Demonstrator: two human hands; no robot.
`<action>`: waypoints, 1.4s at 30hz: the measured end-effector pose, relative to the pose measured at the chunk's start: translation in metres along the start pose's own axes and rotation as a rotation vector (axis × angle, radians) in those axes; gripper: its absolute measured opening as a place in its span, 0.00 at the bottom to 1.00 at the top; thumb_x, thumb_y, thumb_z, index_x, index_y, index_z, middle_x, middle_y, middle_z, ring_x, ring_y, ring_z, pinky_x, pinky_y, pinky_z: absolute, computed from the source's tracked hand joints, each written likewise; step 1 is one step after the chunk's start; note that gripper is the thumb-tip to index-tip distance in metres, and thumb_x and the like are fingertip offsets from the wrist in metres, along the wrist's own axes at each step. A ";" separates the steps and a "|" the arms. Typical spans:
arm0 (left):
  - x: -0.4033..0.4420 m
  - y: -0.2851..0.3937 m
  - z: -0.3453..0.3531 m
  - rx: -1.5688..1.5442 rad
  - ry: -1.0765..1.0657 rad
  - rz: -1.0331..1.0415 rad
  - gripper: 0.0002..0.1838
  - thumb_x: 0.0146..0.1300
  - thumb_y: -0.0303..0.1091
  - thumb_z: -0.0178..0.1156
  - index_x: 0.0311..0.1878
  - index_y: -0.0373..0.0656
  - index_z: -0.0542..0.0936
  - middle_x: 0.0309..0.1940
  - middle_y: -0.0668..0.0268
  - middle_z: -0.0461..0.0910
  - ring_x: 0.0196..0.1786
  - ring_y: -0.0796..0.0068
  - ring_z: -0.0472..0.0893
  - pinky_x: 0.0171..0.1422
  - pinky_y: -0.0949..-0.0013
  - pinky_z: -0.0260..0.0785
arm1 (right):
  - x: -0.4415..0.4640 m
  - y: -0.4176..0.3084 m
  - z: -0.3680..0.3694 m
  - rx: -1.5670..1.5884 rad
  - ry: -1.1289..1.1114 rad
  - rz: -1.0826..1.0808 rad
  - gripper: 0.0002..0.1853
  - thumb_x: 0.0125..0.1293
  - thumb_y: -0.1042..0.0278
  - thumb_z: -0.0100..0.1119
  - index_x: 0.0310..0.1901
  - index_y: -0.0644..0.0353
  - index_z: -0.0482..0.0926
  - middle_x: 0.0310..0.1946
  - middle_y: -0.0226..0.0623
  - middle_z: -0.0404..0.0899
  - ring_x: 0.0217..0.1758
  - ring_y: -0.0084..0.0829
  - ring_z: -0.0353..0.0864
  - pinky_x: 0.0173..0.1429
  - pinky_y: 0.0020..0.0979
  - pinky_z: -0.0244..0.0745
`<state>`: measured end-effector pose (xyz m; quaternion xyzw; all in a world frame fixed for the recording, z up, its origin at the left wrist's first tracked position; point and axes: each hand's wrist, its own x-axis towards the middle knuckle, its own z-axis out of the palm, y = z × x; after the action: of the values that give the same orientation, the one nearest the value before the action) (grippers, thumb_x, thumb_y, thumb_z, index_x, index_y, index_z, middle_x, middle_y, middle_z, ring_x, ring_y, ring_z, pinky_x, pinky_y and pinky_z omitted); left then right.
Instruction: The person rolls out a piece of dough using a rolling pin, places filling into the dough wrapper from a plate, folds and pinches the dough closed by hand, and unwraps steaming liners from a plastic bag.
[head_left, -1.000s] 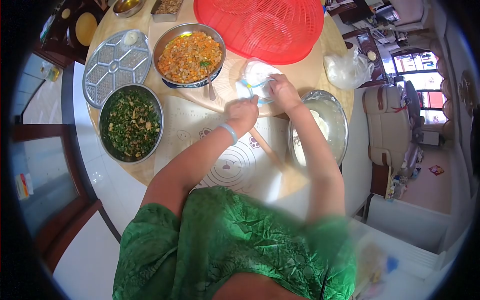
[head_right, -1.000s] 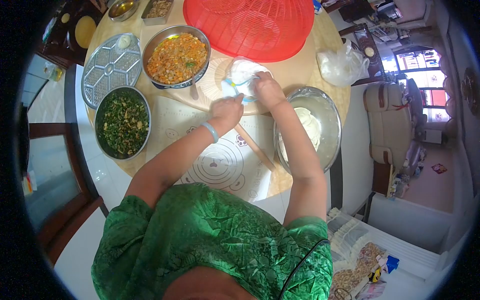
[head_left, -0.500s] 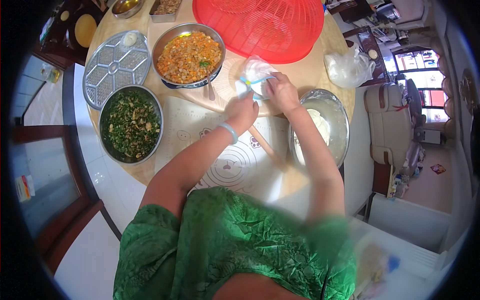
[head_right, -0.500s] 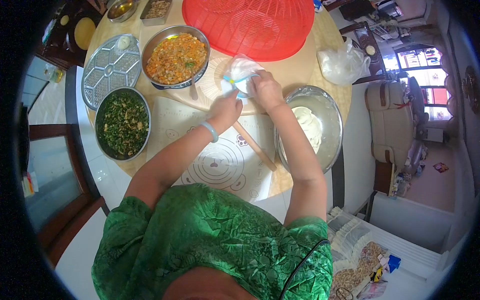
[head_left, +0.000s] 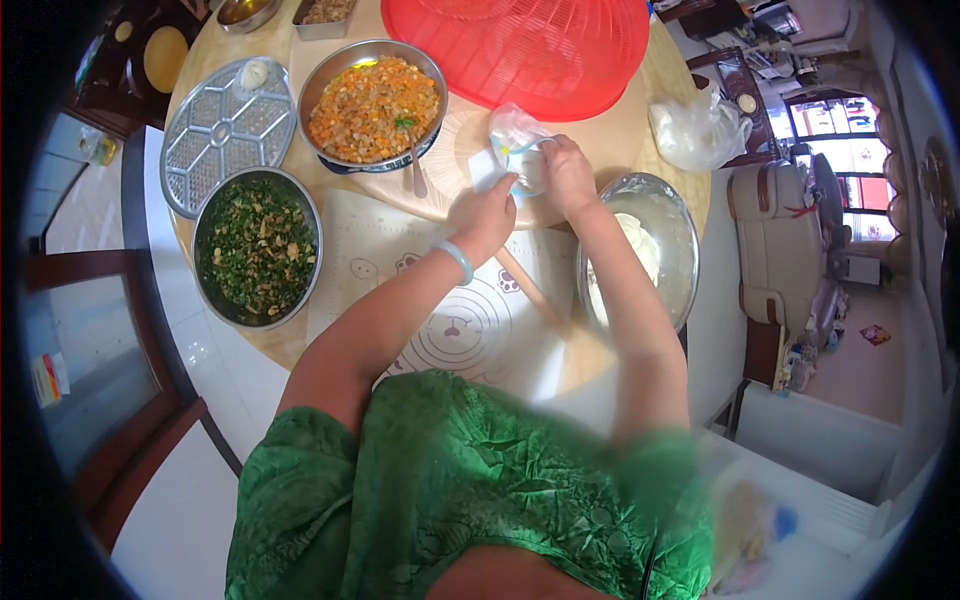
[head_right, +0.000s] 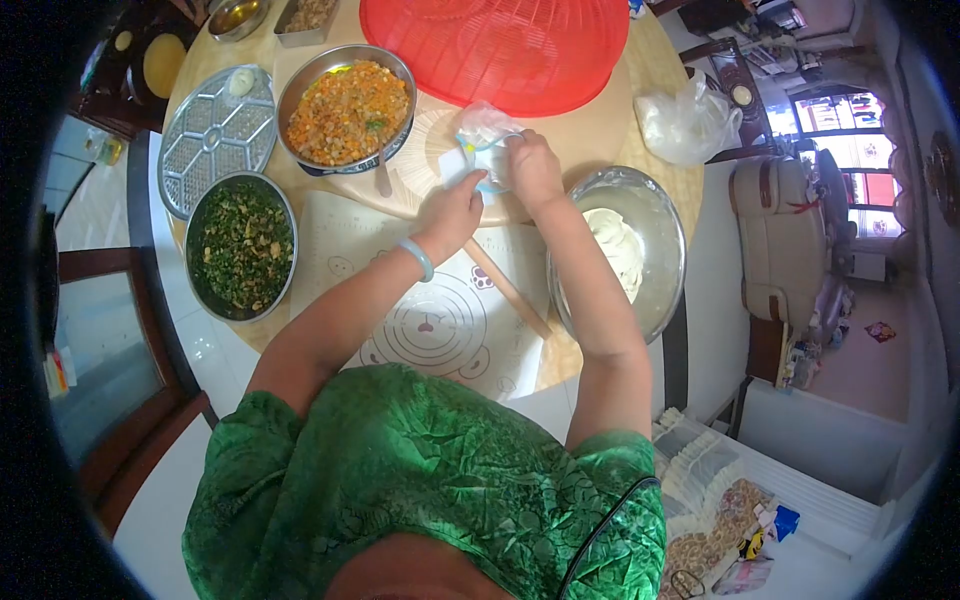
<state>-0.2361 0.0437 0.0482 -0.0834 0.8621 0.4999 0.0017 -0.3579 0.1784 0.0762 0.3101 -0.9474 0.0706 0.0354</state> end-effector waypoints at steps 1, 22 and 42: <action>-0.002 0.002 -0.001 0.021 -0.005 0.002 0.20 0.68 0.37 0.52 0.63 0.53 0.77 0.35 0.48 0.84 0.36 0.44 0.82 0.44 0.45 0.74 | 0.001 0.002 0.000 0.003 0.013 0.007 0.07 0.58 0.75 0.57 0.38 0.64 0.81 0.43 0.49 0.80 0.48 0.49 0.82 0.49 0.43 0.82; 0.069 0.024 0.000 -0.391 0.111 0.238 0.12 0.73 0.36 0.54 0.46 0.35 0.78 0.34 0.56 0.80 0.35 0.67 0.79 0.43 0.63 0.71 | -0.020 -0.004 -0.024 0.416 0.332 0.183 0.14 0.66 0.74 0.55 0.51 0.65 0.80 0.43 0.53 0.82 0.45 0.49 0.83 0.49 0.43 0.78; 0.078 0.033 -0.058 0.243 0.064 0.447 0.07 0.62 0.29 0.59 0.42 0.38 0.77 0.41 0.49 0.82 0.46 0.46 0.81 0.50 0.50 0.72 | -0.072 -0.083 0.002 0.445 0.354 0.507 0.20 0.62 0.69 0.61 0.57 0.58 0.76 0.47 0.51 0.74 0.47 0.47 0.77 0.51 0.42 0.76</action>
<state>-0.3135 -0.0013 0.0985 0.0944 0.9125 0.3775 -0.1259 -0.2507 0.1536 0.0751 0.0488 -0.9348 0.3335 0.1117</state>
